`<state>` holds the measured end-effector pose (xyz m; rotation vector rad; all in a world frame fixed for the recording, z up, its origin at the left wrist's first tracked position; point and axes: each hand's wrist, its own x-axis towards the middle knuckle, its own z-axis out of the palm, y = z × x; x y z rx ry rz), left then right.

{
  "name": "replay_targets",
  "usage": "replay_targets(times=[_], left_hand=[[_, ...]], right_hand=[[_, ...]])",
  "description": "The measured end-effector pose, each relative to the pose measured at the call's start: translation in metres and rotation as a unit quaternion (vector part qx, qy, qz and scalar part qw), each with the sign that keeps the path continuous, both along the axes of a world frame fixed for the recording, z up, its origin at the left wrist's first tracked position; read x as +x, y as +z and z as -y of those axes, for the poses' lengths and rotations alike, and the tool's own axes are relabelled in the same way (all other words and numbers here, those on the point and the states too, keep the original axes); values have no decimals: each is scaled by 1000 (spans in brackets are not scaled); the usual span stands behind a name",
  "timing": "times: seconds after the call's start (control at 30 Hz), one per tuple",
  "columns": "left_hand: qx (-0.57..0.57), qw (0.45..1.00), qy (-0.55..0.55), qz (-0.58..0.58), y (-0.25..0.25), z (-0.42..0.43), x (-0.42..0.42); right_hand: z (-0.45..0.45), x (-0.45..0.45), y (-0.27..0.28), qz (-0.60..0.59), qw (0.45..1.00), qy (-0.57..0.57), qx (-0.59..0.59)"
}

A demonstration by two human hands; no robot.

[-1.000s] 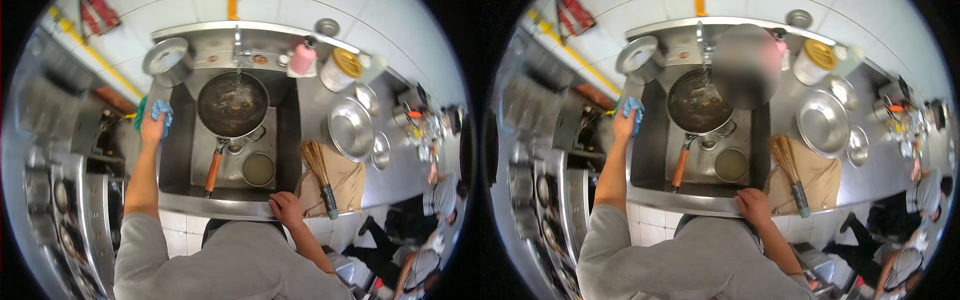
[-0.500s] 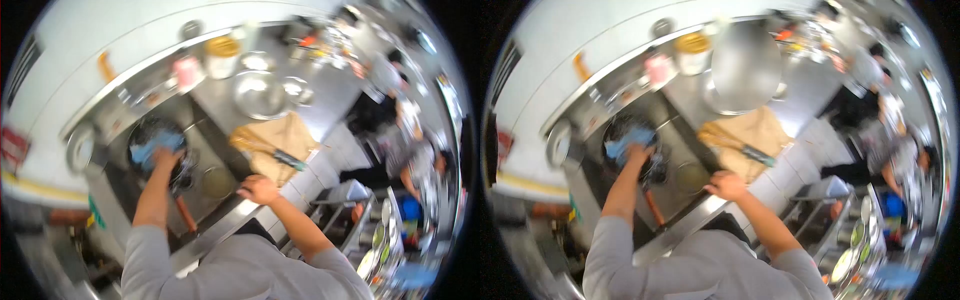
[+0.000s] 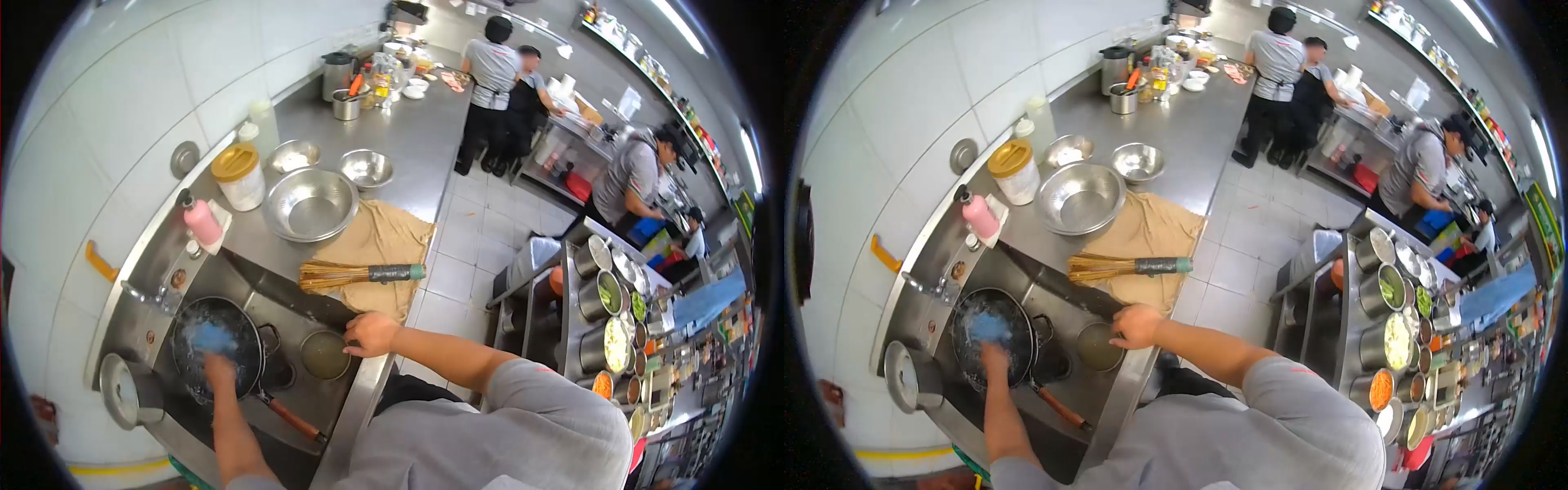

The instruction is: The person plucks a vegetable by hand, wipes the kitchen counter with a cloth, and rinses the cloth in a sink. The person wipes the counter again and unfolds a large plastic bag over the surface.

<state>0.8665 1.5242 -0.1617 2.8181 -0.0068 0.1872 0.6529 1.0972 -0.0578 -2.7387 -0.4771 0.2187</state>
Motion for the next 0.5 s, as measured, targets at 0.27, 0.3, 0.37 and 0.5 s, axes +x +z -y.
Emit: replay_targets(times=[0.27,0.3,0.37,0.5], left_hand=[[-332,936,-33,112,253,51,-77],[-364,920,10,143,250,51,-81],[-430,878,119,175,218,57,-92],[-844,508,170,2,167,58,-114]], right_hand=[[-149,121,-53,-231,737,-233,592],[-178,130,-33,-262,656,-223,672],[-223,138,18,-313,538,-167,765],[-283,129,47,-338,533,-161,759]])
